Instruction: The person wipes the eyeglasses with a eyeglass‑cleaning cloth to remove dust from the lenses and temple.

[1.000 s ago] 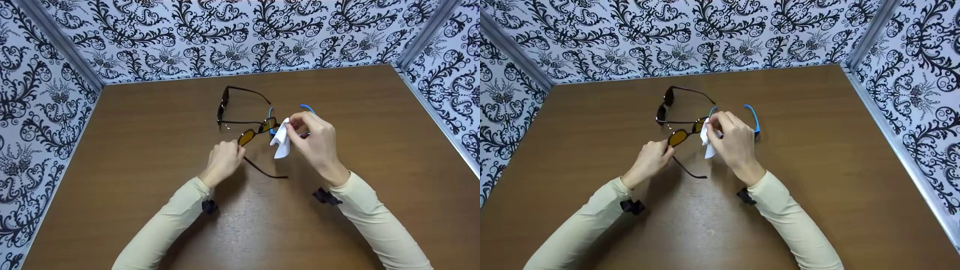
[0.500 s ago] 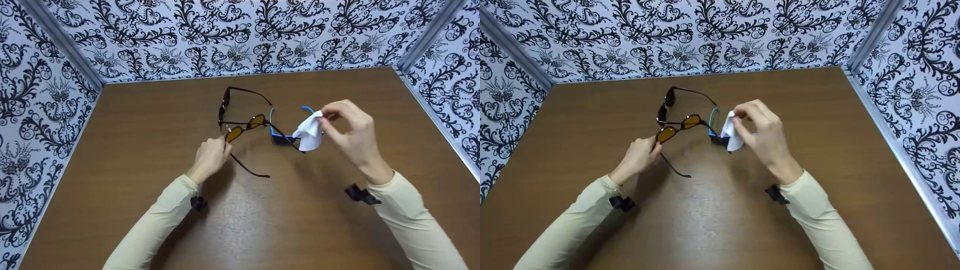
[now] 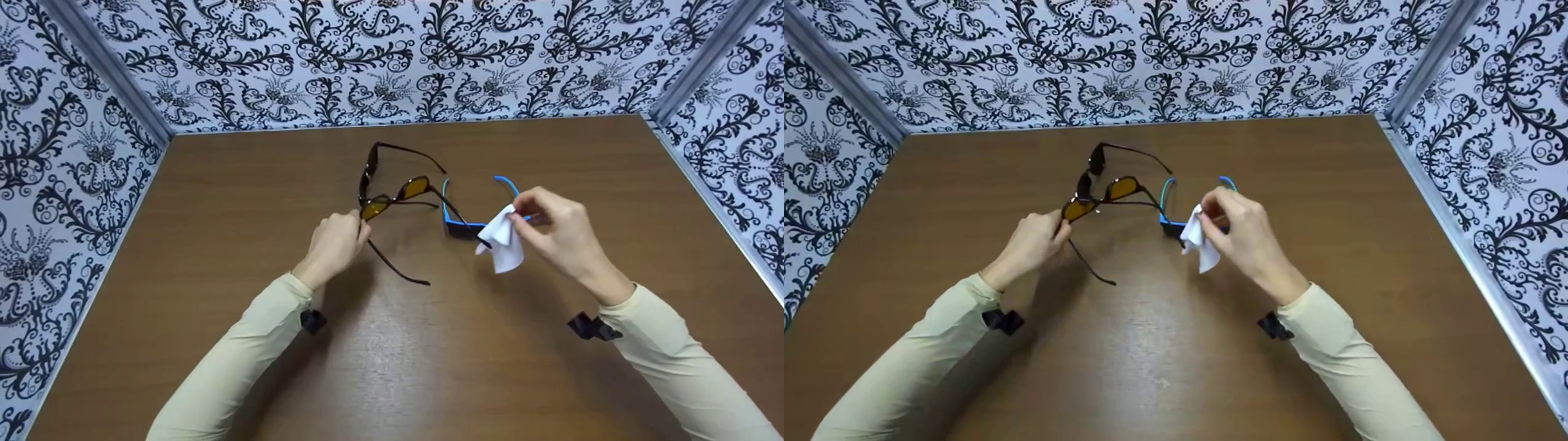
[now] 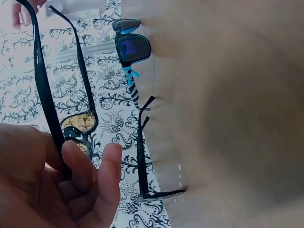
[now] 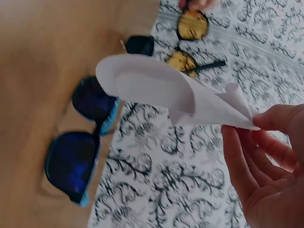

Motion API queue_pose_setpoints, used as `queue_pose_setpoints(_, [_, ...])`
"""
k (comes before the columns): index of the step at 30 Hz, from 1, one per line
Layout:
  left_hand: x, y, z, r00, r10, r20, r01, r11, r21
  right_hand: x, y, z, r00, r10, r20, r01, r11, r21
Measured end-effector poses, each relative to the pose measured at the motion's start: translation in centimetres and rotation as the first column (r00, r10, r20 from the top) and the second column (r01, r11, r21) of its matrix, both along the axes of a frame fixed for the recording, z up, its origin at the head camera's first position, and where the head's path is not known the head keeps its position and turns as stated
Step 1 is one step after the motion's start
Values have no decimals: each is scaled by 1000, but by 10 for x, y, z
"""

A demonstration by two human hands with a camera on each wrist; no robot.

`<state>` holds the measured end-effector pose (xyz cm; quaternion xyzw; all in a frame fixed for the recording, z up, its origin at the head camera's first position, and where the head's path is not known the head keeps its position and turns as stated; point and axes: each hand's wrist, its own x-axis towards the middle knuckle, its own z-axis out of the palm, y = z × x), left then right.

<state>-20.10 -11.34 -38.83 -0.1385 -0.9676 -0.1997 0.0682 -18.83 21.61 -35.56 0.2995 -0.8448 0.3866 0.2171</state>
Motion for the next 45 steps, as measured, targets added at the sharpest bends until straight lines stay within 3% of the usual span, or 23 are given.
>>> queue_pose_setpoints(8, [-6, 5, 7, 997, -54, -52, 54, 999, 0, -7, -17, -11, 986, 26, 162, -26, 1000, -3])
queue_pose_setpoints(16, [-5, 10, 8, 989, -126, -83, 127, 992, 6, -23, -27, -13, 978, 25, 209, -8, 997, -80])
queue_pose_setpoints(26, [-8, 16, 10, 944, -302, -135, 307, 952, 15, -32, -29, -4, 986, -44, 160, 59, 994, -89])
queue_pose_setpoints(31, [-13, 16, 8, 923, -349, -158, 357, 934, 20, -32, -28, -4, 986, -55, 155, 72, 992, -106])
queue_pose_setpoints(34, [-15, 16, 7, 924, -344, -167, 353, 935, 22, -28, -27, -5, 986, -48, 158, 67, 991, -118])
queue_pose_setpoints(45, [-21, 10, 5, 956, -258, -138, 261, 965, 4, -12, -25, -11, 985, -5, 172, 24, 994, -109])
